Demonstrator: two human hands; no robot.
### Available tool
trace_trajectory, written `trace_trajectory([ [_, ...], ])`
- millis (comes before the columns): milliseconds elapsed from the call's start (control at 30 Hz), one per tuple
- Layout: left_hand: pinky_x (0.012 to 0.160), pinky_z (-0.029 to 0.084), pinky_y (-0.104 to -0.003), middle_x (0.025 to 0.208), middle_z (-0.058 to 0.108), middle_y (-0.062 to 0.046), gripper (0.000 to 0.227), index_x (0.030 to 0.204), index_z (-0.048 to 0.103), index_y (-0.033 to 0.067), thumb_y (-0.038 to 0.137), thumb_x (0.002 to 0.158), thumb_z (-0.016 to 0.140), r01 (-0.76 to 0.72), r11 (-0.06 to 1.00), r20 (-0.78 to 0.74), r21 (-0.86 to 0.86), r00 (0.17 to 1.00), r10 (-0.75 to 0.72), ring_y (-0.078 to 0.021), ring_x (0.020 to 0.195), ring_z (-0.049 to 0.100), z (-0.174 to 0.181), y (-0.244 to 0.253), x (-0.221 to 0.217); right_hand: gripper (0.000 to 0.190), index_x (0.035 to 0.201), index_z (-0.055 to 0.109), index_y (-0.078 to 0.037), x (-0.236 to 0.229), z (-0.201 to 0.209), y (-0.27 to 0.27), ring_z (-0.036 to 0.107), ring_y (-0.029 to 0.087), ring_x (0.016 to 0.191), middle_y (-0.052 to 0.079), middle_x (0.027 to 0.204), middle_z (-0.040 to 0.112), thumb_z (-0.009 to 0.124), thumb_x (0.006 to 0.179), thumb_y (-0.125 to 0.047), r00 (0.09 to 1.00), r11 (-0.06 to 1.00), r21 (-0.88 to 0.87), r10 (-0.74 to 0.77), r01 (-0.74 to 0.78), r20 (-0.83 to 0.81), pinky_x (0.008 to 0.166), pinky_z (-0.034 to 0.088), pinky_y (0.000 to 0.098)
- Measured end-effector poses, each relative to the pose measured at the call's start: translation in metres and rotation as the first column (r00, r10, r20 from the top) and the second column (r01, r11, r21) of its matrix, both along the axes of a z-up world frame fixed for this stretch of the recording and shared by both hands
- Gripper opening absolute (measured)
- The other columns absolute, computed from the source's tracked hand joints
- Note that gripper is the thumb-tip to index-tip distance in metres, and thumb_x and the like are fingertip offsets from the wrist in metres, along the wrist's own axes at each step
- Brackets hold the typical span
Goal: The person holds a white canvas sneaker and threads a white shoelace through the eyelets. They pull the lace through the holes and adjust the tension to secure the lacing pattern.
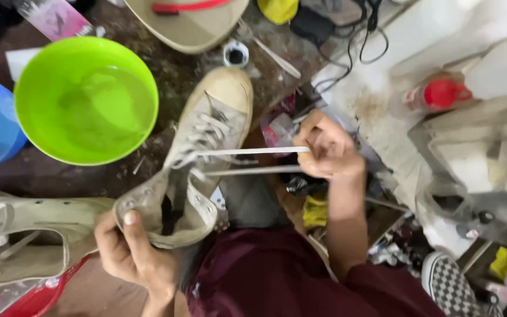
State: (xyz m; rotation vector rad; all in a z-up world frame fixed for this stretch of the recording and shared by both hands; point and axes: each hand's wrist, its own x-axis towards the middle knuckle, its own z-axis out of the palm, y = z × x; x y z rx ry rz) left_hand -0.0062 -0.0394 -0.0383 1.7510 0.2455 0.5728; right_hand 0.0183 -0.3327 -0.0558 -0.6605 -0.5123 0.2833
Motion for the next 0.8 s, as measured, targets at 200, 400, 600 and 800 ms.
trace_trajectory([
  [200,0.086,0.041,-0.03,0.091,0.052,-0.003,0.018,0.097,0.053,0.0052,0.022,0.1,0.056,-0.031,0.996,-0.058,-0.085,0.998,0.026,-0.0147,0.089,0.048,-0.01,0.008,0.002,0.011,0.096,0.07,-0.006,-0.01,0.042,-0.047,0.061,0.007,0.056,0.005,0.08,0.07,0.061,0.096,-0.012,0.858,-0.125,-0.894,-0.253,0.43,0.448,0.048,0.048,0.0124],
  [400,0.089,0.038,-0.036,0.083,0.05,-0.009,0.024,0.093,0.053,0.0038,0.027,0.099,0.051,0.036,0.999,-0.08,0.005,0.996,-0.036,-0.0191,0.088,0.043,-0.01,-0.011,-0.025,0.012,0.104,0.054,-0.003,-0.024,0.021,0.029,0.059,0.018,0.08,0.01,0.094,0.061,0.062,0.097,-0.007,0.402,-0.405,-0.719,-0.625,0.564,0.668,0.072,0.046,0.0288],
  [600,0.068,0.038,-0.034,0.083,0.048,-0.006,0.005,0.095,0.049,0.0059,0.01,0.095,0.046,0.435,0.9,0.198,0.035,0.88,-0.433,-0.0191,0.072,0.046,-0.039,-0.031,-0.052,0.076,0.143,0.024,-0.018,-0.045,-0.062,0.067,0.055,0.028,0.117,0.018,0.133,0.052,0.071,0.088,-0.041,0.772,0.887,-0.324,-0.451,0.33,-0.447,0.095,0.05,0.0426],
  [800,0.067,0.04,-0.033,0.08,0.05,-0.01,0.011,0.088,0.048,0.0027,0.01,0.095,0.052,0.901,0.429,0.115,-0.071,0.434,-0.894,-0.0227,0.071,0.048,-0.042,-0.039,-0.054,0.056,0.138,0.032,-0.012,-0.064,-0.09,0.063,0.059,0.022,0.111,0.013,0.128,0.057,0.061,0.093,-0.026,0.598,0.503,-0.753,-0.78,0.424,-0.185,0.091,0.051,0.0363],
])
